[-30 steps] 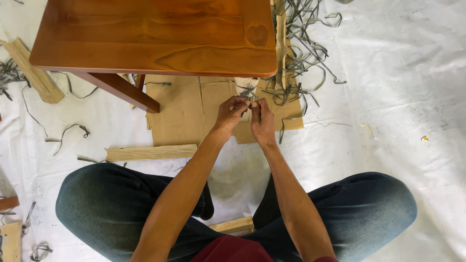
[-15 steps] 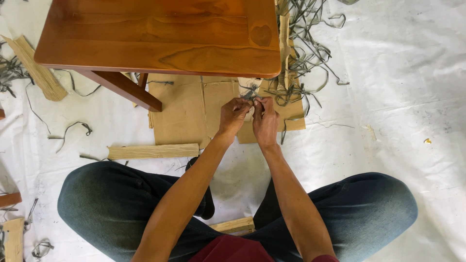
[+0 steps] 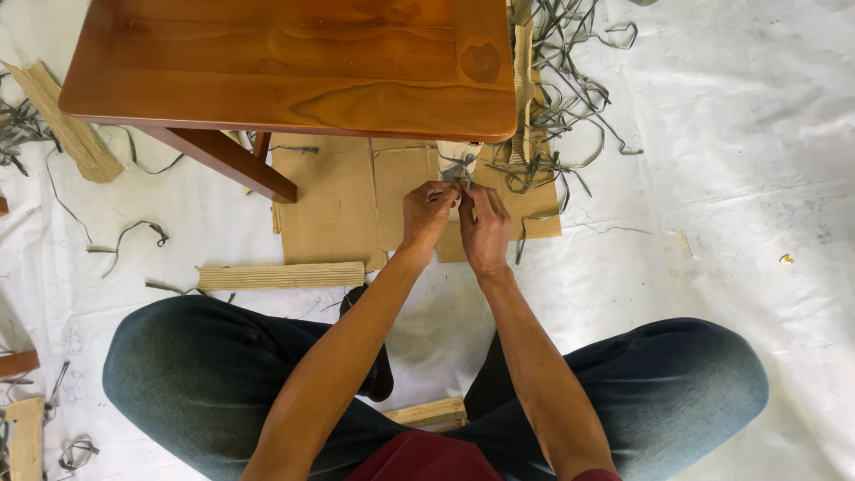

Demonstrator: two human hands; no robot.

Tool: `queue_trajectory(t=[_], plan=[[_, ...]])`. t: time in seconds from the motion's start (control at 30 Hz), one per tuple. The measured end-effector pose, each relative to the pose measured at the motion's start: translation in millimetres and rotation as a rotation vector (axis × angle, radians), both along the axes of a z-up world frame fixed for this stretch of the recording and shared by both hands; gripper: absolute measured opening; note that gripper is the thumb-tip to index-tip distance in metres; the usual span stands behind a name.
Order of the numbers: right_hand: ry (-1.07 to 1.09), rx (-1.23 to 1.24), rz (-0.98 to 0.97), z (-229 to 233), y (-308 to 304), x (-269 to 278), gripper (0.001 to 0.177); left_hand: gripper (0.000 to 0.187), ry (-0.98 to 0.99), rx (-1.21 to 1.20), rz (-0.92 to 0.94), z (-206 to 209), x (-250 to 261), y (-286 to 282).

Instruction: The person wraps cardboard around a wooden stool leg and secures it with plastic ties.

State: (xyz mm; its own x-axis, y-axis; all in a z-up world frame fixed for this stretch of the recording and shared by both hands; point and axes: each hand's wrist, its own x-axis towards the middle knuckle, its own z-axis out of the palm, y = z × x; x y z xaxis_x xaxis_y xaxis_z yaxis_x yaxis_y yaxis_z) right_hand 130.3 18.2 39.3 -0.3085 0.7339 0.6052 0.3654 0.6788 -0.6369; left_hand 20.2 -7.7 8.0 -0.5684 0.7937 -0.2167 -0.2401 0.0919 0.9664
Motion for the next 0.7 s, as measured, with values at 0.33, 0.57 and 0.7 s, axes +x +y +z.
queue_trajectory(t=[0.33, 0.57, 0.7], plan=[[-0.028, 0.028, 0.017, -2, 6, 1, 0.027, 0.012, 0.383, 0.065, 0.124, 11, 6, -5], [0.116, -0.288, 0.044, 5, 5, -4, 0.005, 0.011, 0.415, 0.126, 0.175, 15, 12, -9], [0.181, -0.334, 0.074, 4, 6, -3, 0.012, 0.014, 0.496, 0.158, 0.126, 14, 8, -9]])
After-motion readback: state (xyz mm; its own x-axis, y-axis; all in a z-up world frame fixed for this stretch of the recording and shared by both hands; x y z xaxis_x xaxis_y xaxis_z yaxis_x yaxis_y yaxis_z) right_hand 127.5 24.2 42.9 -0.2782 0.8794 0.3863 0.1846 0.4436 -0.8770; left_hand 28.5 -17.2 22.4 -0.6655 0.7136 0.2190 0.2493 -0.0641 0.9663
